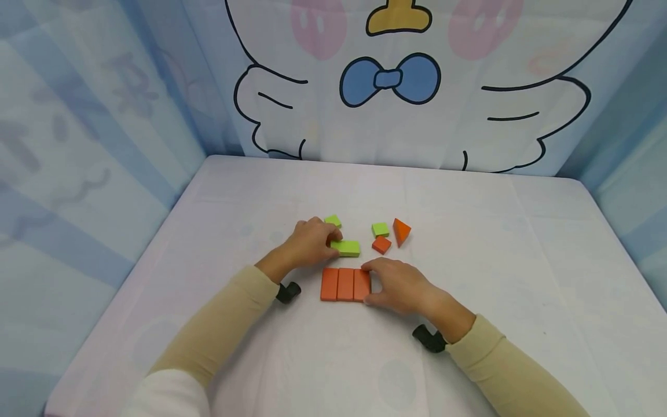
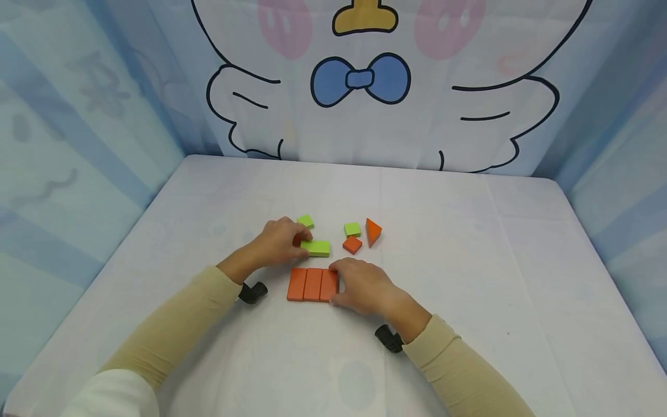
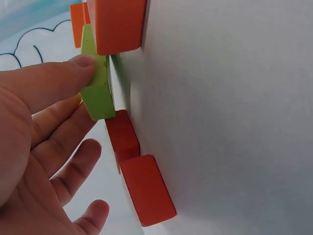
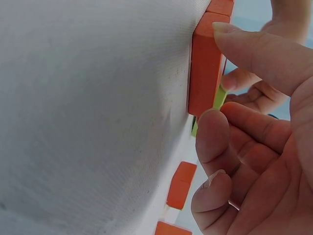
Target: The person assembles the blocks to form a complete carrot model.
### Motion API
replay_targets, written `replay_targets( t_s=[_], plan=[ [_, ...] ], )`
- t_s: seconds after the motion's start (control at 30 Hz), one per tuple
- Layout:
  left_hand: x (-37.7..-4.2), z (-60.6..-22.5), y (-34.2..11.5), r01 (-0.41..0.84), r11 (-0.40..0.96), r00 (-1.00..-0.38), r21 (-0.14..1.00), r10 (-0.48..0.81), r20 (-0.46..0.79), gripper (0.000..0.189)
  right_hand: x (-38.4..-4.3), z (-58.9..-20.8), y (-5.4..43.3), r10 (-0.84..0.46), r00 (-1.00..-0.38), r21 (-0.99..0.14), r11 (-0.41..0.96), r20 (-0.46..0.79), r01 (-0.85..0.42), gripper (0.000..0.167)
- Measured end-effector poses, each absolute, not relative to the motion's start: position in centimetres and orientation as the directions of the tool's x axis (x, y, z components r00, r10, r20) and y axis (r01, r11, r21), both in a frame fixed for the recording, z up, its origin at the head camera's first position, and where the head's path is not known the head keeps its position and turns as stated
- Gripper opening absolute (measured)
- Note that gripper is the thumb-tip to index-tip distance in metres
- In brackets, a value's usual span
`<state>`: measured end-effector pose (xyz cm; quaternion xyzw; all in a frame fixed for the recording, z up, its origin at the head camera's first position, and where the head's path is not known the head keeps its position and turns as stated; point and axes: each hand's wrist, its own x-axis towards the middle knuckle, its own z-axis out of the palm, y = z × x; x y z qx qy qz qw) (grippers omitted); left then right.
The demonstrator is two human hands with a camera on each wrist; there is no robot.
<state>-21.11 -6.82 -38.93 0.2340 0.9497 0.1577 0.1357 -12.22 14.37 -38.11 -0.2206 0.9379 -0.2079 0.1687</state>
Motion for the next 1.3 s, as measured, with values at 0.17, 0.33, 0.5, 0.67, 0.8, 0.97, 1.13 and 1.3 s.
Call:
replay_targets(
  t_s=[0.17,0.33,0.5,0.67,0.8,0.97,1.13,1.3],
  plan=[
    [-20.7,-38.9,-6.6,0.413,0.833,-0.837,0.368,0.507,-0.207,0.034,-12.2,-38.1,14.4,-0.482,-0.846,-0.468,0.816,-0.228,-0.339,0.059],
    [-20.6,-38.8,-6.4,0.423,0.828,-0.829,0.369,0.517,-0.211,0.037,-12.3,-38.1,14.4,-0.491,-0.842,-0.466,0.812,-0.223,-0.35,0.057],
    [-20.8,-39.1,-6.2,0.438,0.812,-0.81,0.386,0.543,-0.222,0.036,-12.4,-38.3,14.5,-0.492,-0.843,-0.47,0.81,-0.219,-0.351,0.057],
    [-20.8,-39.4,-6.2,0.441,0.81,-0.799,0.387,0.55,-0.242,0.032,-12.4,-38.3,14.4,-0.49,-0.843,-0.474,0.809,-0.221,-0.346,0.058],
    [-20.7,-39.4,-6.5,0.455,0.802,-0.789,0.388,0.565,-0.242,0.029,-12.5,-38.3,14.4,-0.488,-0.843,-0.468,0.813,-0.227,-0.345,0.058],
    [-20.5,-39.1,-6.6,0.476,0.79,-0.777,0.388,0.584,-0.236,0.027,-12.5,-38.2,14.4,-0.488,-0.843,-0.466,0.815,-0.228,-0.345,0.058],
    [-20.3,-38.9,-6.5,0.487,0.786,-0.777,0.381,0.589,-0.223,0.025,-12.6,-38.2,14.5,-0.482,-0.847,-0.469,0.815,-0.224,-0.34,0.058],
    [-19.8,-38.9,-6.5,0.489,0.787,-0.776,0.376,0.589,-0.224,0.023,-12.5,-38.3,14.4,-0.484,-0.845,-0.477,0.812,-0.227,-0.337,0.059]
  ],
)
